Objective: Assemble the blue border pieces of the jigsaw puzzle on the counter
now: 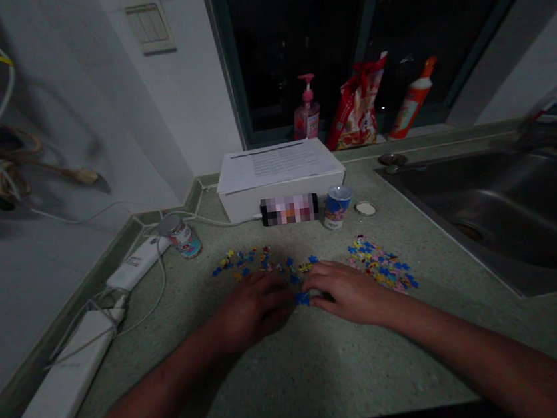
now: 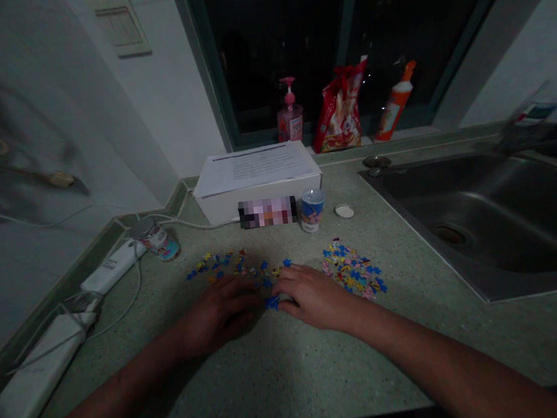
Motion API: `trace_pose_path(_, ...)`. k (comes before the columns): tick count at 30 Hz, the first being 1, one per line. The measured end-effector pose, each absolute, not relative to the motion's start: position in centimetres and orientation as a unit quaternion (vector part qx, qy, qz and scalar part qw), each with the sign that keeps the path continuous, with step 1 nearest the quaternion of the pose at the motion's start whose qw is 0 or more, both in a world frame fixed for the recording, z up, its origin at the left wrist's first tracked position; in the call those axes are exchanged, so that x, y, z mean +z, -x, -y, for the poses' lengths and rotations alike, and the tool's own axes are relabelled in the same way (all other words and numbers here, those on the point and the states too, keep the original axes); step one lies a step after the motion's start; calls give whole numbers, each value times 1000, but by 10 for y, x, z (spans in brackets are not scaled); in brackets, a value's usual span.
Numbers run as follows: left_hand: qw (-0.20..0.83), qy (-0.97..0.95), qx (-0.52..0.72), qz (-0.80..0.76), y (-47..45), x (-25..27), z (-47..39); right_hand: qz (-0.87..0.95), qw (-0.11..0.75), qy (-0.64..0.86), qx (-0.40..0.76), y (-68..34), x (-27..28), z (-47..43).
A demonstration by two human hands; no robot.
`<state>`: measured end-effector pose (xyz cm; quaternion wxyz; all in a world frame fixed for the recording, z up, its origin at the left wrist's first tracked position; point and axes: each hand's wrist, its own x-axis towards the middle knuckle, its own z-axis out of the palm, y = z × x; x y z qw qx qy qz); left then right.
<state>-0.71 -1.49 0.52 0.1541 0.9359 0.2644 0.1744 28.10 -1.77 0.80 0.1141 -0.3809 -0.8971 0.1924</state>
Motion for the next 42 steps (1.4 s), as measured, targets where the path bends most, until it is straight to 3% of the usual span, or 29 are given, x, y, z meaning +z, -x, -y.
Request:
trace_pose_path(15, 114, -922, 215, -301, 15, 6, 11, 893, 135, 383, 192, -284, 6, 17)
trace_pose_path(28, 173, -933, 161, -272, 5, 9, 17, 895, 130, 391, 173, -284, 3, 16)
trace_pose_path(42, 166, -939, 151, -260, 5, 7, 17, 890, 119, 399, 184, -283, 8, 18)
